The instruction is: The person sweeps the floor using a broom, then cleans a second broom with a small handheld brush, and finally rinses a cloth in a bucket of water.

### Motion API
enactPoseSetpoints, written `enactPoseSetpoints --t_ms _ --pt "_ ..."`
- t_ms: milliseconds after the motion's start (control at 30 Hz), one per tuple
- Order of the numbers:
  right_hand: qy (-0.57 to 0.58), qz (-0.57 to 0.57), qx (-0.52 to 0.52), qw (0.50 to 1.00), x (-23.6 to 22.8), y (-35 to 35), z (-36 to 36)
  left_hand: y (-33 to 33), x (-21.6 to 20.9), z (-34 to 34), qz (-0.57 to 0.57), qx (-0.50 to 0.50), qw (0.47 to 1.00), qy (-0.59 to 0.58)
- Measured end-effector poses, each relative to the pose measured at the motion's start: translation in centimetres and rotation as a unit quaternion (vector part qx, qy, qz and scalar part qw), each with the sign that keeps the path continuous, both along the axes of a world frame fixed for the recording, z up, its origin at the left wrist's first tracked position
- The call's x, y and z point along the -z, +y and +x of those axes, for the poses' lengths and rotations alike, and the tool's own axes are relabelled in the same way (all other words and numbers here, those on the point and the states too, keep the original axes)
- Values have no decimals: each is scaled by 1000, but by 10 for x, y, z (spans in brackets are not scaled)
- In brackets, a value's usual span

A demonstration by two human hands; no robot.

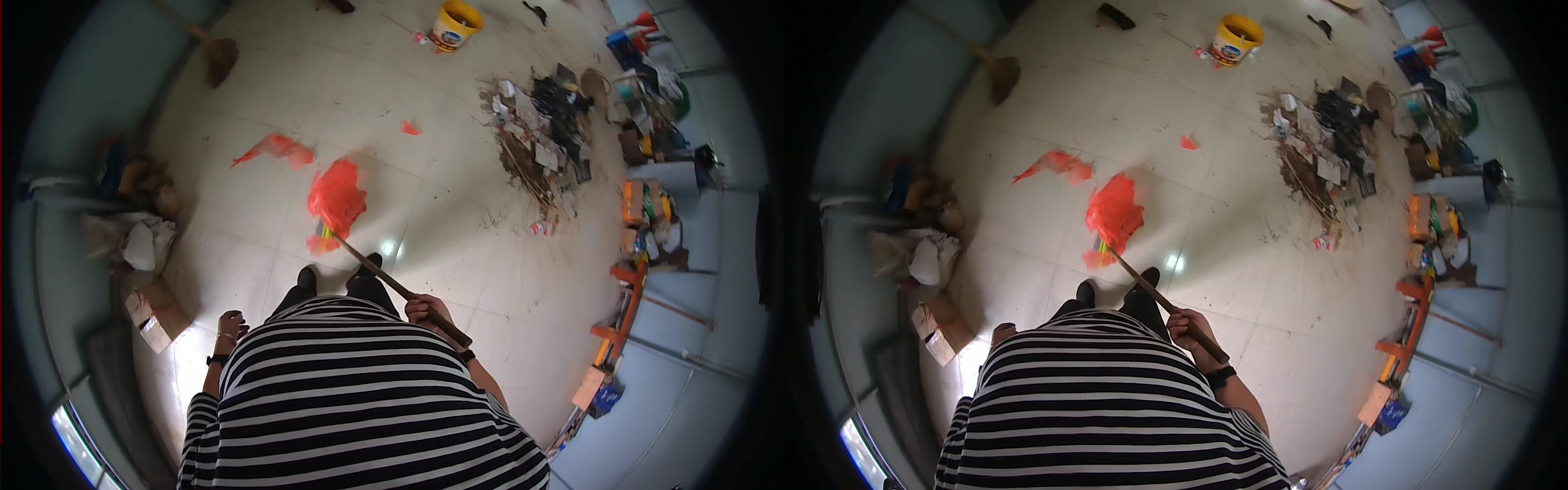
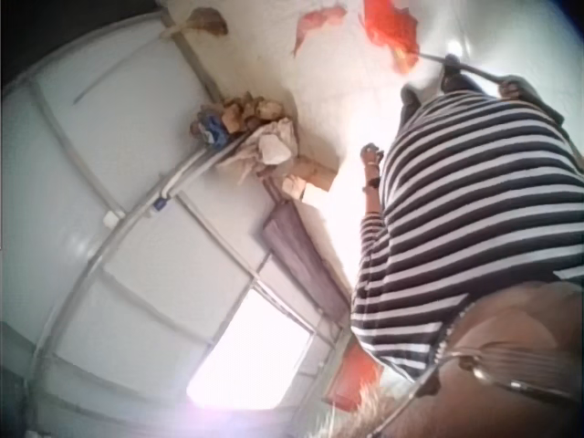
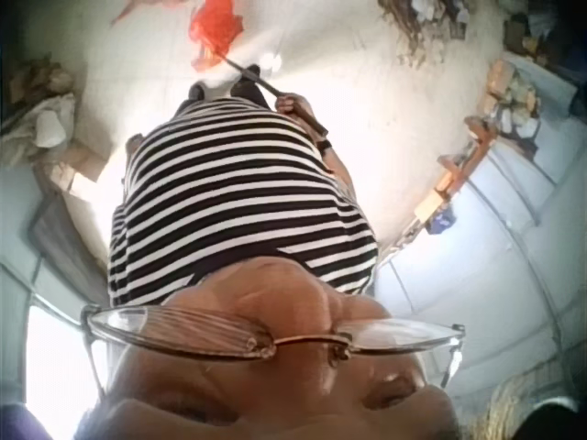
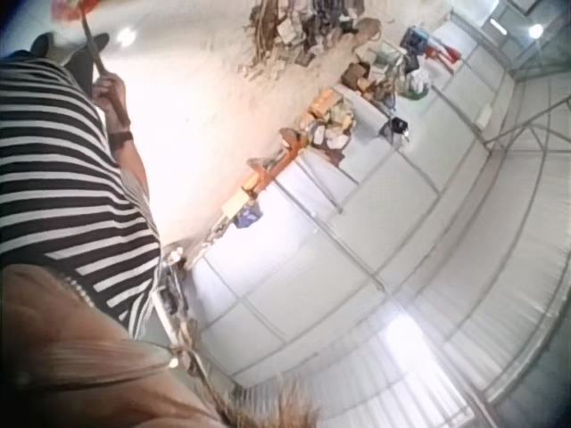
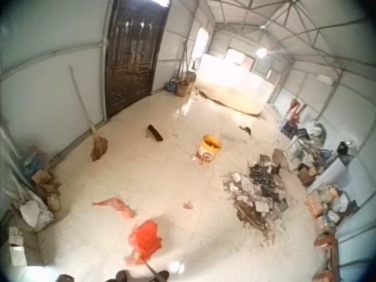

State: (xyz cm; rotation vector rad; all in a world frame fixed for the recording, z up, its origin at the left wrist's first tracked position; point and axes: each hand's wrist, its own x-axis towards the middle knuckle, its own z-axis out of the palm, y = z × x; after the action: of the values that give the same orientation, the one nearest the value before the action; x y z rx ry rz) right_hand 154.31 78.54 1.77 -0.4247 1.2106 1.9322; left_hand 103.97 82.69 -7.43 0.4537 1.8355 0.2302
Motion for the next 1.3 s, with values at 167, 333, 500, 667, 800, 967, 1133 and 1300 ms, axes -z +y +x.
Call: enactPoseSetpoints --t_ms 167,333,500,667,800,967,1133,1300 --pt "-75 57 31 995 20 -9 111 7 -11 47 37 48 998 0" --pt "-283 35 49 957 6 38 174 24 -7 57 71 85 993 -34" --pt "-673 56 -256 692 10 79 113 29 6 25 60 8 997 -40" --pt "-410 67 -108 903 -68 115 105 62 16 -1 32 19 999 16" --pt "-202 127 -106 965 -96 162 40 92 14 -44 42 -116 992 24" --pt "-124 123 -237 956 -112 239 -90 126 14 -111 83 -150 984 55" --pt "-178 301 -247 904 33 323 -196 153 -11 -139 109 -235 966 17" --pt "88 69 -179 978 85 380 -232 112 -12 -142 66 -168 983 13"
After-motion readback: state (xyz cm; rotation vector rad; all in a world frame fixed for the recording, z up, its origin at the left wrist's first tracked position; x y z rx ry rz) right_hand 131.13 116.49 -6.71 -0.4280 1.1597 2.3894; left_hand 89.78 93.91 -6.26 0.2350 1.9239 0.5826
